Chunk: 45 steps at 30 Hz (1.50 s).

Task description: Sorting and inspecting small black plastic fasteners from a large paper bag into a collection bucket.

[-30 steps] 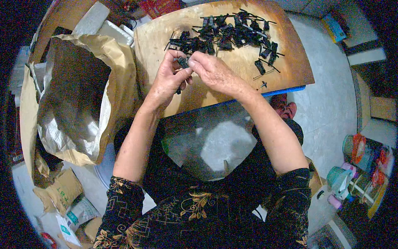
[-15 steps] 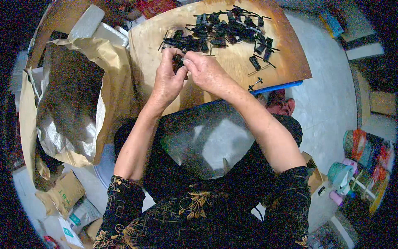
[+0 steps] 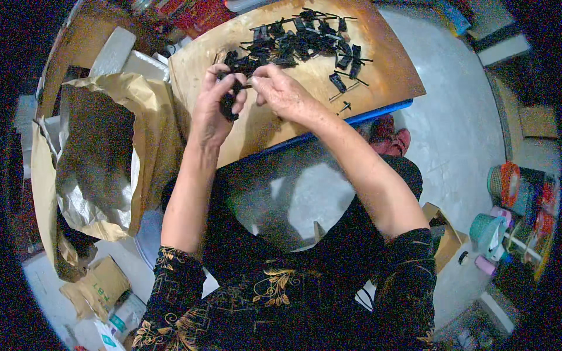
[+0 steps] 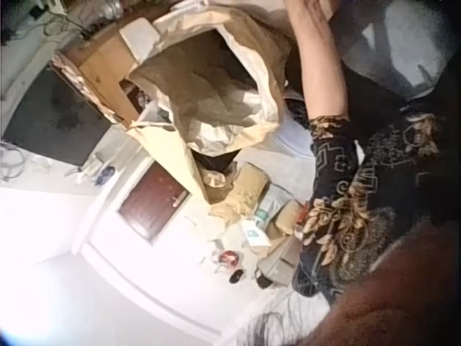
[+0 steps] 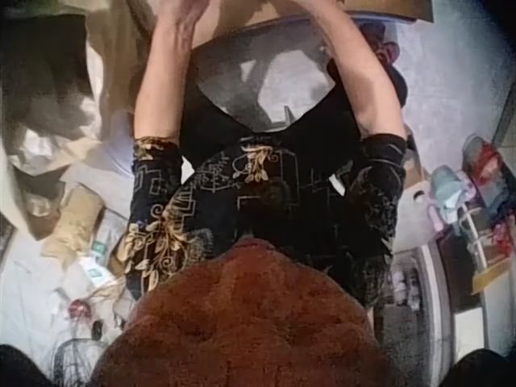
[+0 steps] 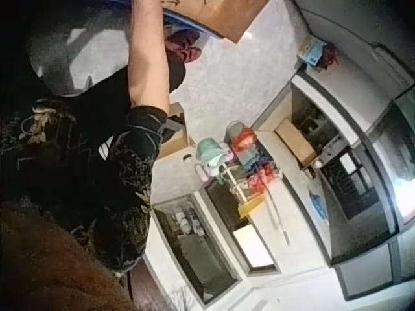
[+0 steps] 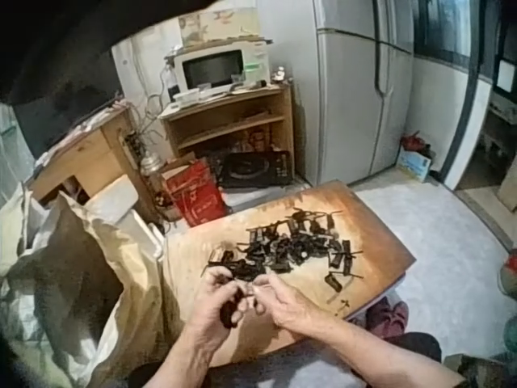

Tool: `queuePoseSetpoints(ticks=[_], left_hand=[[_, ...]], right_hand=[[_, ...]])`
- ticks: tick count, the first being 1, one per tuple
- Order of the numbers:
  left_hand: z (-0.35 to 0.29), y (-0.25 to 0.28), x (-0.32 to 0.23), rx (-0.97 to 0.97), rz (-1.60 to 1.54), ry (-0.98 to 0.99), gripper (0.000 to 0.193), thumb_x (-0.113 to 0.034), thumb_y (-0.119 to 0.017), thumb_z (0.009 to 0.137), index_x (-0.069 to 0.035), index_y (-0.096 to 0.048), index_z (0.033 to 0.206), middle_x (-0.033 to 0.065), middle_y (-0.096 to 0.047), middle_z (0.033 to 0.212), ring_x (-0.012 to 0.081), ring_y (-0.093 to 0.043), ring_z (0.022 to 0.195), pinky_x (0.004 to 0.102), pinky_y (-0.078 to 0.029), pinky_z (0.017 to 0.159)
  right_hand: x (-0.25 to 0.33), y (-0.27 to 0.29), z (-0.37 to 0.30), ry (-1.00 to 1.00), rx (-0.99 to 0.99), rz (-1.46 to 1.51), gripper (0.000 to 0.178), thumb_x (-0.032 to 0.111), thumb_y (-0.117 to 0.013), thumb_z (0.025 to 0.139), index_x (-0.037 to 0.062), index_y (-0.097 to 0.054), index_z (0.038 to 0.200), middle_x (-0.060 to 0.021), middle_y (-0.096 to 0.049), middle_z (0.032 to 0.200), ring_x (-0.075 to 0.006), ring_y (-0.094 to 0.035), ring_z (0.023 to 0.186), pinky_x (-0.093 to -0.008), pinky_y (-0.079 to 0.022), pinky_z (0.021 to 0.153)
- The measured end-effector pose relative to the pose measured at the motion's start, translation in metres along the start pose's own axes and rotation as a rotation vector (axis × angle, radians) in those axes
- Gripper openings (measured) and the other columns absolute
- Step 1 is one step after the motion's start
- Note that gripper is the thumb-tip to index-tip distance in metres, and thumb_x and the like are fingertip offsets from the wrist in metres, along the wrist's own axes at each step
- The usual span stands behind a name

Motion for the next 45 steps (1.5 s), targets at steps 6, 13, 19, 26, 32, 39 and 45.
queuePoseSetpoints(ticks=[6, 13, 19, 26, 32, 39, 45], left_hand=[[0.000, -0.002, 0.005, 0.065, -0.274, 0.089, 0.028, -0.011, -0.052, 0.086, -0.008, -0.043, 0.113, 0.0125, -0.058, 0.086, 0.0144, -0.051, 0.059, 0.0211, -0.040, 0.045], [-0.006, -0.007, 0.006, 0.182, -0.236, 0.205, 0.037, -0.015, -0.052, 0.087, -0.005, -0.042, 0.122, 0.0134, -0.057, 0.084, 0.0111, -0.046, 0.051, 0.0170, -0.034, 0.040], [-0.016, -0.014, 0.001, 0.357, -0.195, 0.240, 0.037, -0.017, -0.053, 0.087, -0.004, -0.043, 0.121, 0.0080, -0.052, 0.077, 0.0083, -0.041, 0.048, 0.0156, -0.031, 0.038], [-0.019, -0.001, -0.011, 0.225, 0.281, 0.124, 0.034, -0.010, -0.051, 0.087, -0.005, -0.044, 0.120, 0.0074, -0.059, 0.090, 0.0099, -0.058, 0.069, 0.0147, -0.037, 0.044], [-0.022, 0.006, -0.013, 0.118, 0.559, 0.044, 0.034, -0.005, -0.049, 0.087, -0.006, -0.044, 0.120, 0.0056, -0.061, 0.090, 0.0101, -0.061, 0.081, 0.0152, -0.038, 0.044], [-0.018, 0.028, -0.014, -0.035, 0.454, -0.019, 0.032, -0.007, -0.050, 0.087, -0.005, -0.046, 0.119, 0.0032, -0.059, 0.079, 0.0055, -0.056, 0.064, 0.0162, -0.037, 0.040], [-0.020, 0.029, -0.015, -0.101, 0.500, -0.029, 0.030, -0.008, -0.052, 0.086, -0.005, -0.050, 0.116, -0.0014, -0.050, 0.068, 0.0032, -0.041, 0.049, 0.0180, -0.035, 0.039]], right_hand=[[0.007, 0.007, 0.000, -0.008, 0.047, 0.195, 0.022, 0.025, -0.046, 0.092, 0.0051, -0.050, 0.100, 0.0001, -0.054, 0.070, -0.0022, -0.036, 0.042, -0.0150, -0.028, 0.038], [0.018, 0.007, 0.002, -0.029, 0.081, 0.322, 0.023, 0.028, -0.054, 0.088, 0.0059, -0.053, 0.095, 0.0018, -0.054, 0.064, -0.0012, -0.036, 0.041, -0.0168, -0.026, 0.036], [0.015, -0.004, 0.003, -0.147, 0.286, 0.402, 0.024, 0.027, -0.057, 0.087, 0.0072, -0.053, 0.098, 0.0045, -0.053, 0.065, 0.0004, -0.030, 0.042, -0.0155, -0.021, 0.036], [0.029, -0.005, 0.009, -0.037, 0.147, 0.156, 0.022, 0.025, -0.059, 0.085, 0.0037, -0.057, 0.089, 0.0022, -0.055, 0.069, -0.0048, -0.048, 0.060, -0.0199, -0.039, 0.052], [0.012, -0.018, 0.018, 0.043, 0.095, 0.133, 0.025, 0.025, -0.055, 0.088, 0.0006, -0.056, 0.088, 0.0010, -0.053, 0.068, -0.0062, -0.049, 0.062, -0.0211, -0.044, 0.057], [0.013, -0.042, 0.008, -0.217, 0.116, 0.342, 0.032, 0.032, -0.040, 0.094, 0.0058, -0.046, 0.112, 0.0048, -0.039, 0.055, -0.0024, -0.027, 0.038, -0.0177, -0.022, 0.033], [0.011, -0.050, 0.013, -0.164, 0.089, 0.280, 0.033, 0.029, -0.040, 0.094, 0.0068, -0.043, 0.118, 0.0057, -0.037, 0.055, -0.0017, -0.027, 0.040, -0.0168, -0.021, 0.034]])
Point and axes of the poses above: each hand's wrist, its own z-axis towards the middle knuckle, its own y-axis out of the back of the hand, x = y × z, the point moved 5 cm from there along z, towards the middle knuckle
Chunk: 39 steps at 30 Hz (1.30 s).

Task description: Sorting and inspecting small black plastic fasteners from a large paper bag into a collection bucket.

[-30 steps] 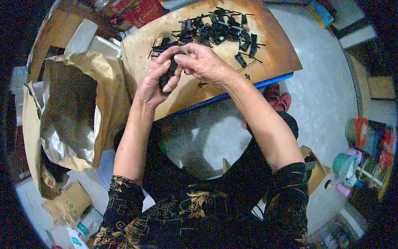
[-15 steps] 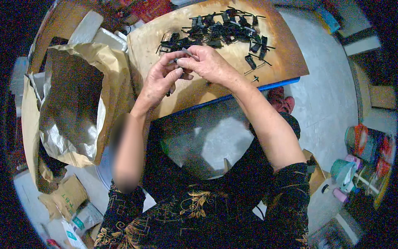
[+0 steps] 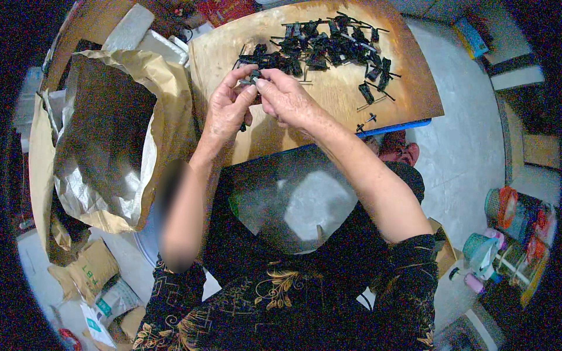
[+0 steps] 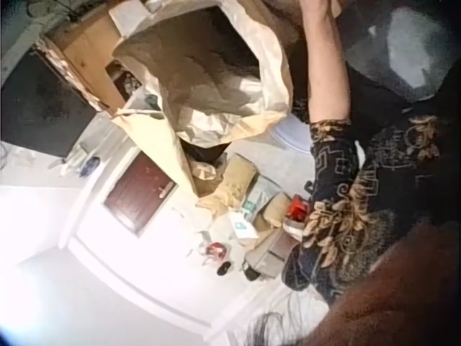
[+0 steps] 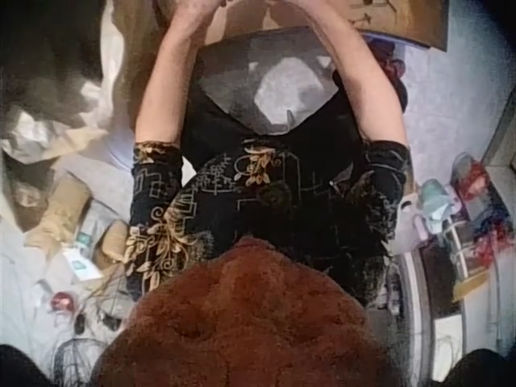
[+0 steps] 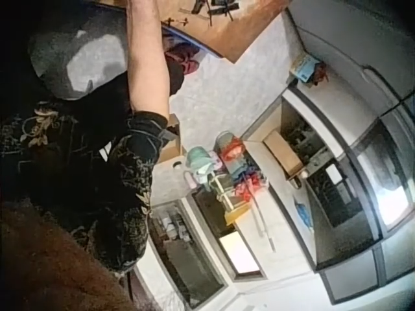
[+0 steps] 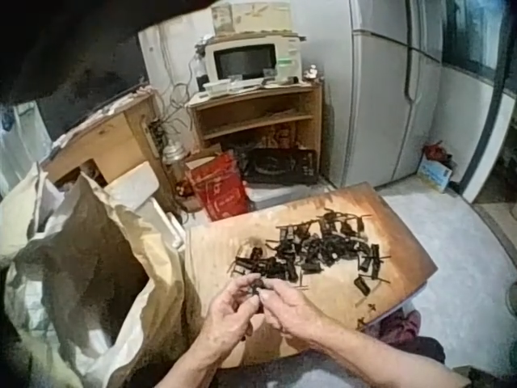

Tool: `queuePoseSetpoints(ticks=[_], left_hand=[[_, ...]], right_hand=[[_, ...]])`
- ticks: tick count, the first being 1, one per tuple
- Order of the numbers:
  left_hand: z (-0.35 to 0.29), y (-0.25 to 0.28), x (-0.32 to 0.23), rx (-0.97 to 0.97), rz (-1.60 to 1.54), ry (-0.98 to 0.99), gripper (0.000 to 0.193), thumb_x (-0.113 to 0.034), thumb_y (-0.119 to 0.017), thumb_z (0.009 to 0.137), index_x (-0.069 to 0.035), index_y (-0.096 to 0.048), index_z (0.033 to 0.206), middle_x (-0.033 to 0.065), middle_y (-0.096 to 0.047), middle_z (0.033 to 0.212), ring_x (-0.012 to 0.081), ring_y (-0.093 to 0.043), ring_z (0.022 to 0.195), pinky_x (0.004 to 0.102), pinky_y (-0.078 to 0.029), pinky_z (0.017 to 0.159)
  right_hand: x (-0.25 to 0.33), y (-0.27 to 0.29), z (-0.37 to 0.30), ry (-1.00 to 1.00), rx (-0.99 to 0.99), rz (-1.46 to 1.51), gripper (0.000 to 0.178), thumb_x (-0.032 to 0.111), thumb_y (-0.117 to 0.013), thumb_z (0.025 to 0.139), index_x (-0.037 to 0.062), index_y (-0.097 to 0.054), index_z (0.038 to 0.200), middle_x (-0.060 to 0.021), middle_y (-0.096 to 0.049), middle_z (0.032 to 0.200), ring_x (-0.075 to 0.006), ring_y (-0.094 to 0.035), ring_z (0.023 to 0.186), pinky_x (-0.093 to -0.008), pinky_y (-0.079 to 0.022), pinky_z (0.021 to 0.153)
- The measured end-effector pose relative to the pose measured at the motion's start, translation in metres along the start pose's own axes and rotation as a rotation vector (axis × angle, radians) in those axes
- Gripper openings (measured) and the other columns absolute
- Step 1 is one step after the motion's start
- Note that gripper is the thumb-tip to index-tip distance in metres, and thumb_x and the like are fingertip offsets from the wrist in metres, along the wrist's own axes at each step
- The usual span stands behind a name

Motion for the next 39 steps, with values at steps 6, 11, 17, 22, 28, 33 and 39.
queuePoseSetpoints(ticks=[6, 11, 17, 22, 28, 33, 39], left_hand=[[0.002, 0.004, 0.005, -0.031, 0.049, -0.034, 0.029, -0.007, -0.052, 0.086, -0.005, -0.050, 0.115, 0.0014, -0.055, 0.074, 0.0044, -0.046, 0.053, 0.0197, -0.040, 0.043], [0.002, 0.006, 0.006, -0.118, 0.204, -0.222, 0.027, -0.004, -0.053, 0.085, -0.004, -0.052, 0.112, 0.0027, -0.059, 0.077, 0.0103, -0.055, 0.062, 0.0248, -0.047, 0.057], [-0.004, 0.001, 0.002, -0.182, 0.506, -0.334, 0.030, 0.000, -0.054, 0.080, -0.006, -0.052, 0.110, 0.0141, -0.062, 0.080, 0.0171, -0.062, 0.070, 0.0301, -0.049, 0.063], [0.003, 0.000, 0.005, -0.153, 0.486, -0.349, 0.032, 0.001, -0.053, 0.080, -0.005, -0.050, 0.111, 0.0132, -0.062, 0.079, 0.0168, -0.062, 0.069, 0.0306, -0.049, 0.060], [0.015, 0.019, -0.002, -0.054, -0.416, 0.081, 0.037, -0.008, -0.049, 0.086, -0.005, -0.041, 0.121, 0.0068, -0.059, 0.076, 0.0105, -0.059, 0.062, 0.0176, -0.039, 0.040], [0.014, 0.025, 0.024, -0.087, -0.785, 0.268, 0.011, -0.017, -0.053, 0.088, -0.010, -0.044, 0.087, 0.0038, -0.048, 0.066, 0.0162, -0.051, 0.056, 0.0200, -0.038, 0.040], [0.015, 0.018, 0.036, 0.042, -0.924, 0.398, 0.028, -0.037, -0.054, 0.087, -0.012, -0.045, 0.076, 0.0028, -0.047, 0.061, 0.0151, -0.050, 0.055, 0.0221, -0.040, 0.041]], right_hand=[[-0.002, -0.005, 0.006, 0.014, 0.011, -0.023, 0.029, 0.027, -0.039, 0.094, 0.0104, -0.043, 0.118, 0.0067, -0.035, 0.054, -0.0017, -0.028, 0.041, -0.0171, -0.022, 0.034], [-0.001, -0.008, 0.012, 0.012, 0.023, -0.052, 0.027, 0.025, -0.039, 0.094, 0.0115, -0.044, 0.116, 0.0070, -0.034, 0.053, -0.0020, -0.027, 0.040, -0.0176, -0.022, 0.034], [-0.008, -0.004, 0.015, -0.015, -0.043, -0.216, 0.026, 0.025, -0.039, 0.094, 0.0142, -0.044, 0.117, 0.0072, -0.034, 0.053, -0.0023, -0.027, 0.040, -0.0183, -0.022, 0.034], [0.002, 0.003, 0.012, -0.167, 0.090, -0.172, 0.027, 0.028, -0.041, 0.093, 0.0149, -0.045, 0.117, 0.0077, -0.033, 0.053, -0.0020, -0.028, 0.041, -0.0179, -0.022, 0.034], [0.016, 0.070, 0.019, 0.244, -0.058, -0.852, 0.020, 0.027, -0.053, 0.085, 0.0111, -0.056, 0.097, -0.0018, -0.044, 0.061, -0.0113, -0.043, 0.054, -0.0252, -0.037, 0.047], [0.000, 0.046, 0.009, 0.386, -0.015, -1.419, 0.022, 0.010, -0.052, 0.077, 0.0098, -0.053, 0.099, -0.0131, -0.058, 0.084, -0.0324, -0.058, 0.083, -0.0410, -0.047, 0.067], [-0.034, 0.048, 0.023, 0.430, -0.008, -1.545, 0.023, 0.010, -0.055, 0.077, 0.0121, -0.053, 0.100, -0.0130, -0.058, 0.086, -0.0334, -0.059, 0.080, -0.0414, -0.047, 0.064]])
Point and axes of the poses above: each hand's wrist, its own z-axis towards the middle knuckle, its own y-axis out of the back of the hand, x = y × z, the point moved 5 cm from there along z, towards the middle knuckle
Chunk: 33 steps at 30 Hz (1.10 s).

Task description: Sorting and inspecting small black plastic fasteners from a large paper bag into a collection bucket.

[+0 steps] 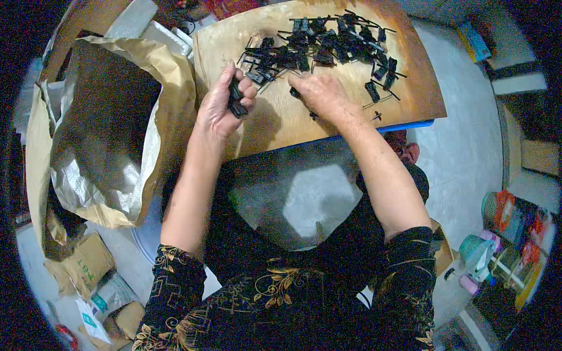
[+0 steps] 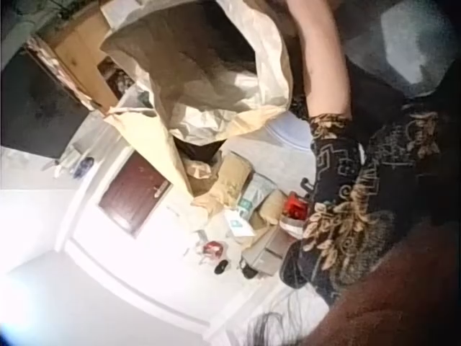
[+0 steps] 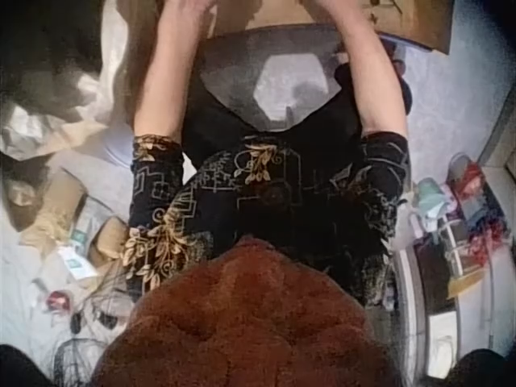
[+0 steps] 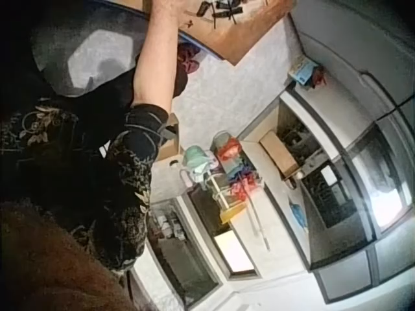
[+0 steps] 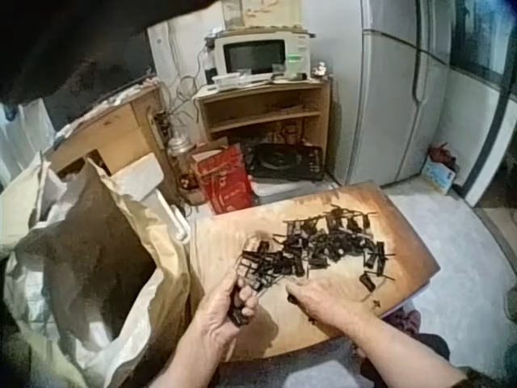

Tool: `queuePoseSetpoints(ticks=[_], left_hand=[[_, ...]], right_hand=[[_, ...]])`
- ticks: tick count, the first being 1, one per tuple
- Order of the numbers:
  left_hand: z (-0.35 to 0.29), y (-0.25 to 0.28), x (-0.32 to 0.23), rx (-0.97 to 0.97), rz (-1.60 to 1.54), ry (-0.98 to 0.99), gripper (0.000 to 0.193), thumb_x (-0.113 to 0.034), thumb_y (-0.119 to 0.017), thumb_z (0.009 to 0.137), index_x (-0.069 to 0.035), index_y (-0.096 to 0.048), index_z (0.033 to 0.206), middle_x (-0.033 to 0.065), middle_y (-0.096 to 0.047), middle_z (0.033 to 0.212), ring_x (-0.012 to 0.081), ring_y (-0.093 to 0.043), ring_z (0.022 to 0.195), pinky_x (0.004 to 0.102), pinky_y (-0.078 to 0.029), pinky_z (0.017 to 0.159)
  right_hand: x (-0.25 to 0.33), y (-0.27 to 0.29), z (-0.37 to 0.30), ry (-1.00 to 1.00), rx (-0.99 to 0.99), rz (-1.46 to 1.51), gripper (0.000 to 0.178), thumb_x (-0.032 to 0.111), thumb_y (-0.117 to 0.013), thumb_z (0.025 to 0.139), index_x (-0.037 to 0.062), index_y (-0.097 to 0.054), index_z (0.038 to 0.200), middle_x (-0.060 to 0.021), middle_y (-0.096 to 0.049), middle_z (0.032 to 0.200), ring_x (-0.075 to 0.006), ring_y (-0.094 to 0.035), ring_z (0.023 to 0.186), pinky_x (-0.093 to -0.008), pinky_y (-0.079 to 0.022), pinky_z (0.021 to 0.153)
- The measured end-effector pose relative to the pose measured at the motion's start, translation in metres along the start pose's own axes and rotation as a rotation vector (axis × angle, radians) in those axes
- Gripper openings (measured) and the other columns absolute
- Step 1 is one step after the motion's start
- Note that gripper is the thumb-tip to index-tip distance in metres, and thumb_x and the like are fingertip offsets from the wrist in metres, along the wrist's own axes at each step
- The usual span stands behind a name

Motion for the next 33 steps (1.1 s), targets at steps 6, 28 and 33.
queuePoseSetpoints(ticks=[6, 28, 33], left_hand=[[-0.001, -0.014, 0.008, -0.082, 0.352, -0.052, 0.026, -0.032, -0.052, 0.088, -0.010, -0.047, 0.076, 0.0026, -0.046, 0.055, 0.0156, -0.052, 0.050, 0.0246, -0.041, 0.038], [-0.013, -0.070, 0.035, 0.103, 1.205, -0.286, 0.045, -0.011, -0.063, 0.079, -0.006, -0.042, 0.118, 0.0074, -0.057, 0.080, 0.0103, -0.054, 0.054, 0.0224, -0.043, 0.042], [-0.010, -0.067, 0.034, 0.063, 1.028, -0.254, 0.037, -0.007, -0.061, 0.080, -0.008, -0.043, 0.111, 0.0039, -0.055, 0.076, 0.0074, -0.053, 0.048, 0.0193, -0.040, 0.040]], right_hand=[[-0.016, 0.010, 0.008, -0.167, -0.150, 0.538, 0.020, 0.017, -0.056, 0.083, 0.0058, -0.053, 0.099, -0.0061, -0.056, 0.071, -0.0225, -0.058, 0.067, -0.0328, -0.045, 0.055], [-0.008, 0.048, -0.029, -0.394, 0.207, 1.311, 0.022, 0.031, -0.057, 0.086, 0.0091, -0.055, 0.081, 0.0071, -0.043, 0.058, -0.0020, -0.036, 0.048, -0.0191, -0.028, 0.041], [0.000, 0.054, -0.032, -0.387, 0.043, 1.414, 0.029, 0.036, -0.046, 0.091, 0.0072, -0.052, 0.095, 0.0047, -0.045, 0.060, -0.0028, -0.038, 0.048, -0.0190, -0.031, 0.040]])
Point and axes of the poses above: each hand's wrist, its own z-axis towards the middle knuckle, its own y-axis out of the back of the hand, x = y × z, the point moved 5 cm from there along z, towards the middle knuckle
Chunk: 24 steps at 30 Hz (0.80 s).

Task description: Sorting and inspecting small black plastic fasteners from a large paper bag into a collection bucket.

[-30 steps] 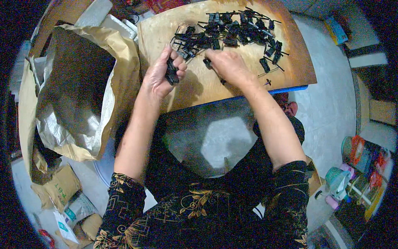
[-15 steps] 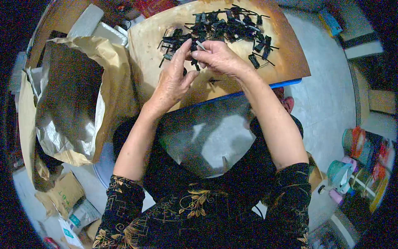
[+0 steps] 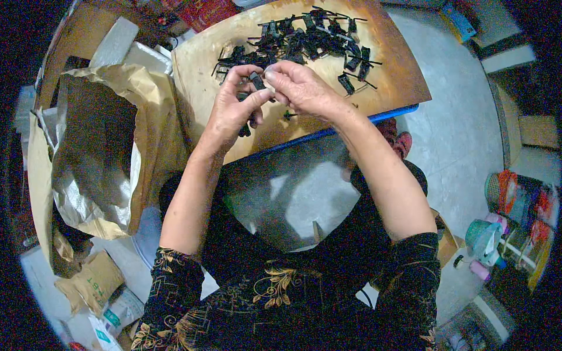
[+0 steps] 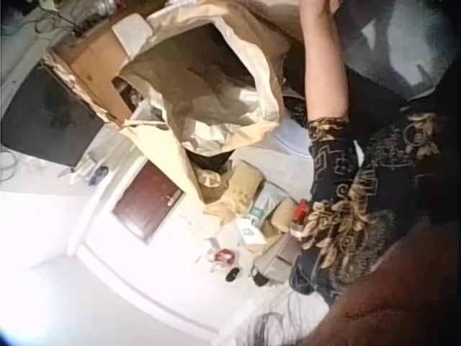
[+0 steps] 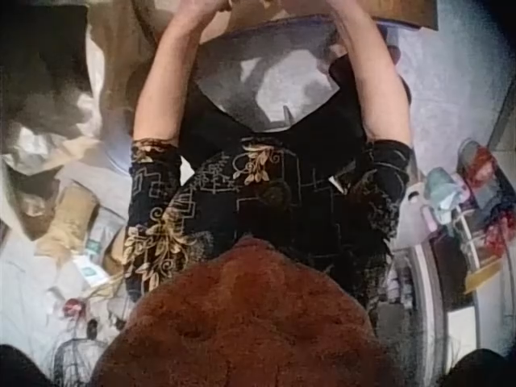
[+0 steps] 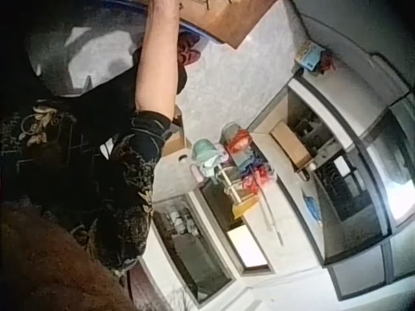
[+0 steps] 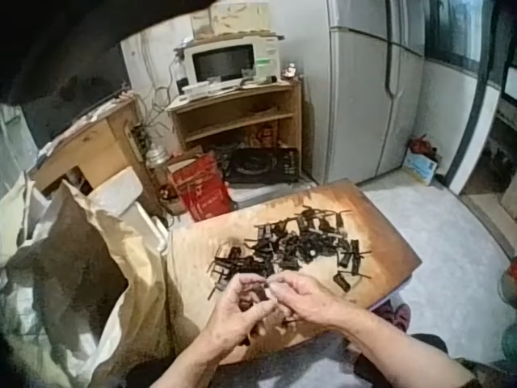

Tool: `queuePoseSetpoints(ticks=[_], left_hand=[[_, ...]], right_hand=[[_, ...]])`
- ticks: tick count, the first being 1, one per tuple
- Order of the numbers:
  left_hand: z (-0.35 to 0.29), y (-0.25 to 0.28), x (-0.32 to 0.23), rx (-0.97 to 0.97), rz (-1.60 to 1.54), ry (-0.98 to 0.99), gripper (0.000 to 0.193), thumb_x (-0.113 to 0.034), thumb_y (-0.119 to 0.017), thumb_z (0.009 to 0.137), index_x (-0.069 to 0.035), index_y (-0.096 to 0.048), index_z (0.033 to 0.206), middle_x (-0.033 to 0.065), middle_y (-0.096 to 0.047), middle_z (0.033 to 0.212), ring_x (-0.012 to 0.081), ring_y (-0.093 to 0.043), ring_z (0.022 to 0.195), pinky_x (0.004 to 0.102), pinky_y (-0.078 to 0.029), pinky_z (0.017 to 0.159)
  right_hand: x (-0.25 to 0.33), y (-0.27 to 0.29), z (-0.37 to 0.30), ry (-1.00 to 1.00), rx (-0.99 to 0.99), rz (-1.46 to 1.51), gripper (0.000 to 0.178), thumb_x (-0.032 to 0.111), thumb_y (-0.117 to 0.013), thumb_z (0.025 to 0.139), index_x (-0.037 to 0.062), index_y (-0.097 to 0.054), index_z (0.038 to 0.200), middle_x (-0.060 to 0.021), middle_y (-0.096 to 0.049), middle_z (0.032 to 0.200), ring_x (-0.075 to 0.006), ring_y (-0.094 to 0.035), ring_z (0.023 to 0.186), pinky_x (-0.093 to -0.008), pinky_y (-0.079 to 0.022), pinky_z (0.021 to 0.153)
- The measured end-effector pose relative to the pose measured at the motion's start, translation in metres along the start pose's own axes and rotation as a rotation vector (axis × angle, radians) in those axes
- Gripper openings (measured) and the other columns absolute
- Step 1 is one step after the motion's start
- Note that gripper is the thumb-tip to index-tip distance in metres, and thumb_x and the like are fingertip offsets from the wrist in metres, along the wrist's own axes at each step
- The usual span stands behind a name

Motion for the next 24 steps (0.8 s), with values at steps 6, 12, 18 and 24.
queuePoseSetpoints(ticks=[6, 12, 18, 24], left_hand=[[0.000, 0.002, 0.004, -0.011, -0.142, -0.008, 0.033, -0.011, -0.063, 0.080, -0.010, -0.043, 0.107, 0.0001, -0.051, 0.068, 0.0077, -0.051, 0.050, 0.0207, -0.039, 0.042], [-0.002, 0.007, 0.002, -0.019, -0.071, 0.013, 0.029, -0.005, -0.059, 0.079, -0.008, -0.040, 0.101, 0.0029, -0.050, 0.074, 0.0075, -0.052, 0.050, 0.0206, -0.041, 0.042], [-0.007, 0.018, 0.005, -0.034, -0.017, 0.004, 0.027, -0.005, -0.057, 0.079, -0.006, -0.039, 0.099, 0.0035, -0.050, 0.071, 0.0077, -0.051, 0.049, 0.0212, -0.042, 0.041], [-0.011, 0.031, 0.013, -0.083, 0.042, -0.005, 0.027, -0.004, -0.056, 0.079, -0.006, -0.039, 0.099, 0.0058, -0.051, 0.071, 0.0107, -0.053, 0.049, 0.0251, -0.043, 0.042]], right_hand=[[0.000, -0.004, 0.003, 0.132, 0.038, -0.150, 0.027, 0.032, -0.042, 0.093, 0.0065, -0.050, 0.093, 0.0039, -0.041, 0.061, -0.0046, -0.035, 0.050, -0.0203, -0.030, 0.044], [0.006, -0.015, 0.004, 0.213, 0.043, -0.360, 0.026, 0.030, -0.041, 0.094, 0.0067, -0.049, 0.085, 0.0047, -0.037, 0.061, -0.0051, -0.034, 0.054, -0.0207, -0.029, 0.048], [0.007, -0.027, 0.010, 0.195, 0.060, -0.416, 0.023, 0.026, -0.042, 0.093, 0.0056, -0.051, 0.089, 0.0039, -0.038, 0.064, -0.0064, -0.037, 0.058, -0.0224, -0.032, 0.052], [0.002, -0.040, 0.022, 0.293, 0.066, -0.501, 0.020, 0.021, -0.044, 0.092, 0.0032, -0.052, 0.091, 0.0009, -0.041, 0.066, -0.0095, -0.041, 0.061, -0.0250, -0.037, 0.056]])
Point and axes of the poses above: each hand's wrist, its own z-axis towards the middle knuckle, its own y-axis out of the back of the hand, x = y × z, the point moved 5 cm from there along z, towards the middle knuckle
